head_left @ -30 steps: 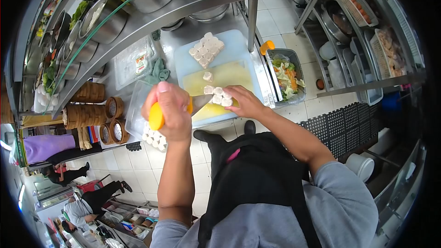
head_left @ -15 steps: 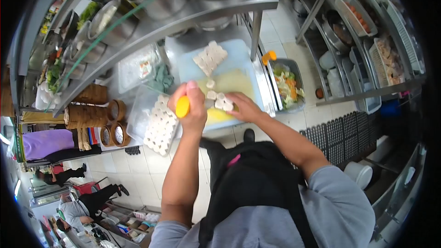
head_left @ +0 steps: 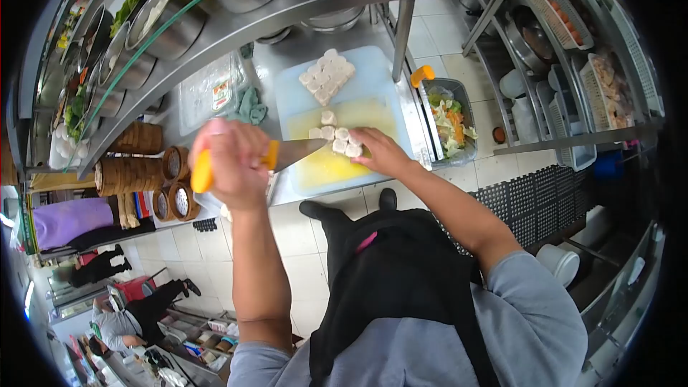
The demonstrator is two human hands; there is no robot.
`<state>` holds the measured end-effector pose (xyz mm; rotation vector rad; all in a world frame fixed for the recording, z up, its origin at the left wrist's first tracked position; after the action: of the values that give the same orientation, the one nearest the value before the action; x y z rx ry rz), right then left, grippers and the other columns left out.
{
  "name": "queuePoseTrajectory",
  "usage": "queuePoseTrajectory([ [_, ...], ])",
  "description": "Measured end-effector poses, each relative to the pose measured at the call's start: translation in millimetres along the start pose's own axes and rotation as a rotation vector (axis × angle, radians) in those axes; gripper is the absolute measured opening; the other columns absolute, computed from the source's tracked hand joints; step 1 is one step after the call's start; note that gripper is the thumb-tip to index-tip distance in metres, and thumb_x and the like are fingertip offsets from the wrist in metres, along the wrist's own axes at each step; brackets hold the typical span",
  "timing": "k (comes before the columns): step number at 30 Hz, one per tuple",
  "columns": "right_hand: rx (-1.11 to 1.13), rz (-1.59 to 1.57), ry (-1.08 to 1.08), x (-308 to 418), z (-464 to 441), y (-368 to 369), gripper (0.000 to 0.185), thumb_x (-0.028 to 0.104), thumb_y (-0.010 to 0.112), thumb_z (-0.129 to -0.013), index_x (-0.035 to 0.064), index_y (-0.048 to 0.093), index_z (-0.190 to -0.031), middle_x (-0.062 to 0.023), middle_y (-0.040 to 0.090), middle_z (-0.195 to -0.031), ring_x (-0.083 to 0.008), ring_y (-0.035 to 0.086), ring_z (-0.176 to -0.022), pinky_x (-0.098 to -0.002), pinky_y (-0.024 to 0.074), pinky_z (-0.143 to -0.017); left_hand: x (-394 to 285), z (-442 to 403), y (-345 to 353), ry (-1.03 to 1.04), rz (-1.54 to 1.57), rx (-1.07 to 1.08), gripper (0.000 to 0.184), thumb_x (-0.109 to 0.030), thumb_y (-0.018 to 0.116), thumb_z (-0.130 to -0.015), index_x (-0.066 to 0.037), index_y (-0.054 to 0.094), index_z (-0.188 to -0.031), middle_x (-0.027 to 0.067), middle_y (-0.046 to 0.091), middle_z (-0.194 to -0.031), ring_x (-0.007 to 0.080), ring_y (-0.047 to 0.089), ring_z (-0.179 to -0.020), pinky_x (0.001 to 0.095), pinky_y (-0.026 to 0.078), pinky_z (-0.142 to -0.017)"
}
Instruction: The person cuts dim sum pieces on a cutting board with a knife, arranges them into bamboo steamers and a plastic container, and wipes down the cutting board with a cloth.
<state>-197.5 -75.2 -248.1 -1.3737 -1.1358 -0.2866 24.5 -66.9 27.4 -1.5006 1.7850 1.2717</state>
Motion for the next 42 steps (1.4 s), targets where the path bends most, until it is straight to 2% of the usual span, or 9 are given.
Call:
queuePoseTrajectory([
  [13, 0.083, 0.005, 0.086, 6.6, -11.5, -0.9, 0.071, 0.016, 0.085, -0.079, 0.0025, 0.054, -0.142, -0.0206, 0.059, -0.137, -0.0381, 0.057, -0.128, -0.0439, 0.0479, -0.11, 26.2, 28.0, 37.7, -0.088, -0.169, 0.069, 0.039, -0.018, 0.05, -0.105, -0.01, 0.037, -0.069, 0.0013, 0.036, -0.052, 0.0111, 0.031, -0.043, 0.0308, 0.031, -0.045],
  [26, 0.049, -0.002, 0.025, 8.2, -13.5, -5.2, 0.069, 0.021, 0.085, -0.08, 0.0032, 0.055, -0.14, -0.0193, 0.059, -0.137, -0.0369, 0.056, -0.13, -0.0439, 0.0474, -0.11, 26.0, 15.4, 47.5, -0.098, -0.216, -0.04, 0.041, -0.013, 0.052, -0.105, -0.007, 0.041, -0.066, 0.0007, 0.044, -0.055, 0.008, 0.038, -0.047, 0.0269, 0.032, -0.045],
  [29, -0.09, -0.017, -0.07, 20.2, -16.3, -20.9, 0.073, 0.022, 0.087, -0.078, 0.0019, 0.056, -0.141, -0.0211, 0.061, -0.136, -0.0385, 0.058, -0.128, -0.0436, 0.0485, -0.109, 7.3, 14.8, 61.8, -0.018, -0.118, 0.019, 0.041, -0.011, 0.053, -0.105, -0.005, 0.043, -0.066, 0.0003, 0.046, -0.056, 0.0076, 0.04, -0.048, 0.0265, 0.033, -0.046],
  [31, -0.058, -0.01, -0.023, 4.4, -9.4, -10.0, 0.071, 0.021, 0.087, -0.079, 0.0026, 0.056, -0.14, -0.0201, 0.061, -0.136, -0.0382, 0.058, -0.128, -0.0438, 0.0486, -0.109, 21.7, 18.7, 60.7, 0.012, -0.276, 0.03, 0.04, -0.015, 0.049, -0.108, -0.008, 0.039, -0.069, -0.0012, 0.036, -0.054, 0.0098, 0.033, -0.044, 0.029, 0.029, -0.044],
  [35, -0.001, -0.046, 0.032, 1.9, -15.6, -14.5, 0.07, 0.02, 0.086, -0.08, 0.0039, 0.056, -0.141, -0.0206, 0.061, -0.137, -0.0386, 0.057, -0.129, -0.044, 0.0484, -0.109, 39.9, 14.0, 56.2, -0.084, -0.297, 0.016, 0.04, -0.016, 0.048, -0.108, -0.008, 0.04, -0.069, -0.0009, 0.036, -0.054, 0.0093, 0.033, -0.044, 0.0284, 0.028, -0.044],
  [39, -0.102, -0.043, -0.015, 10.1, -11.7, -22.4, 0.07, 0.019, 0.087, -0.079, 0.004, 0.057, -0.14, -0.0203, 0.061, -0.137, -0.0389, 0.058, -0.129, -0.0447, 0.0482, -0.109, 4.4, 10.3, 66.7, -0.029, -0.057, 0.05, 0.041, -0.016, 0.054, -0.107, -0.006, 0.044, -0.068, -0.0003, 0.046, -0.057, 0.0063, 0.04, -0.051, 0.0258, 0.031, -0.046],
  [40, -0.067, -0.045, 0.027, 1.3, -11.1, -17.0, 0.07, 0.018, 0.088, -0.078, 0.0038, 0.057, -0.139, -0.0202, 0.061, -0.137, -0.0391, 0.058, -0.129, -0.0452, 0.0482, -0.109, 27.7, 15.5, 51.0, -0.082, -0.043, 0.034, 0.043, -0.016, 0.054, -0.106, -0.007, 0.043, -0.066, -0.0005, 0.046, -0.056, 0.0065, 0.041, -0.05, 0.026, 0.031, -0.045],
  [41, -0.034, -0.044, 0.061, -3.2, -8.3, -13.0, 0.07, 0.017, 0.088, -0.077, 0.0037, 0.058, -0.138, -0.0201, 0.062, -0.137, -0.0393, 0.058, -0.129, -0.0456, 0.0483, -0.109, 53.6, 23.2, 51.5, -0.055, -0.368, -0.011, 0.044, -0.016, 0.055, -0.107, -0.007, 0.044, -0.065, -0.0005, 0.049, -0.057, 0.0071, 0.044, -0.05, 0.026, 0.032, -0.046],
  [42, -0.036, -0.039, 0.049, 0.4, -8.0, -13.6, 0.07, 0.017, 0.088, -0.077, 0.0037, 0.058, -0.138, -0.0201, 0.062, -0.137, -0.0393, 0.058, -0.129, -0.0456, 0.0483, -0.109, 65.1, 29.6, 42.3, -0.133, -0.333, -0.014, 0.044, -0.016, 0.055, -0.106, -0.006, 0.045, -0.064, -0.0004, 0.05, -0.057, 0.0074, 0.045, -0.05, 0.0259, 0.033, -0.047],
])
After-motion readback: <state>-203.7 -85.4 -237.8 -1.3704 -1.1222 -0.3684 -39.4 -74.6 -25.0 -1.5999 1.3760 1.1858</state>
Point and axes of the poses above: each hand's wrist, its own z-axis away from the middle knuckle, its own y-axis out of the palm, x = y × z, the point moved 3 cm from there along -z, towards the middle knuckle
